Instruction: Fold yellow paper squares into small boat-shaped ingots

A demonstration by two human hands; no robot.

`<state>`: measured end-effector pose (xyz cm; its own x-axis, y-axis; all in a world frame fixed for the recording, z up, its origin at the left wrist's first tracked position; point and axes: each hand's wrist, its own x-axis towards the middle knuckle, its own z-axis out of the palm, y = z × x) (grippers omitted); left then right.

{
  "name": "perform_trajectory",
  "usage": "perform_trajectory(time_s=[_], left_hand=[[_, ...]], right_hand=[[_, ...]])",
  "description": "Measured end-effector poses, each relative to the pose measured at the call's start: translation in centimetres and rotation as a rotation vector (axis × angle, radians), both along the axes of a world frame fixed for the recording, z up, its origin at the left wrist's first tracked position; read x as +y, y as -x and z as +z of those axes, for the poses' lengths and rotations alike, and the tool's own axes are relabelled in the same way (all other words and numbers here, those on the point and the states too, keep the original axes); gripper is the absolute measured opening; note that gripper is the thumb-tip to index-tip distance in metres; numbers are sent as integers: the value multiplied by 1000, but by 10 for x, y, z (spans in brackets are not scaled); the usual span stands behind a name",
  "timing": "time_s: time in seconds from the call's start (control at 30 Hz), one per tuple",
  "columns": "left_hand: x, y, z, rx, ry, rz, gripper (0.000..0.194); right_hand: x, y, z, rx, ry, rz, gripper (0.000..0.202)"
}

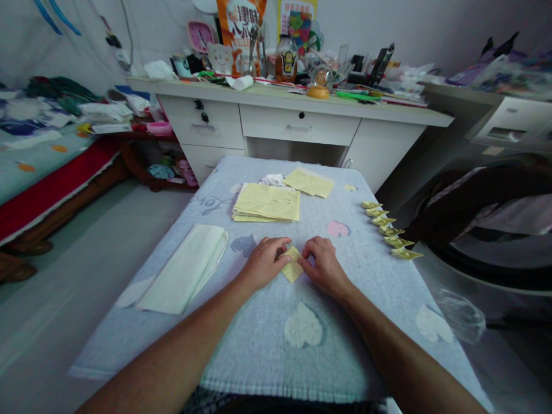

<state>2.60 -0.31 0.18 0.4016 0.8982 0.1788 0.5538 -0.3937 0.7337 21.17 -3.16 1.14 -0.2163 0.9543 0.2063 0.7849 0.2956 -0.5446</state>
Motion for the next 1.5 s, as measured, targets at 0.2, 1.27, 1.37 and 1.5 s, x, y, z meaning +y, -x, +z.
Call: perform_trajectory(time_s=[0.2, 1.27, 1.37, 1.5], left_hand=[[-2, 2, 8, -414, 321, 12, 14], [-13, 5, 0, -3, -193, -144, 19], [-14, 8, -2, 90, -234, -169, 19], [-13, 10, 0, 160, -273, -153, 13]], right_hand=[[-2, 0, 3, 404, -56, 27, 29], [-1, 1, -6, -303, -247, 148, 17], [-1, -1, -6, -273, -159, 192, 22], [-1, -8, -4, -186, -70, 222, 23]])
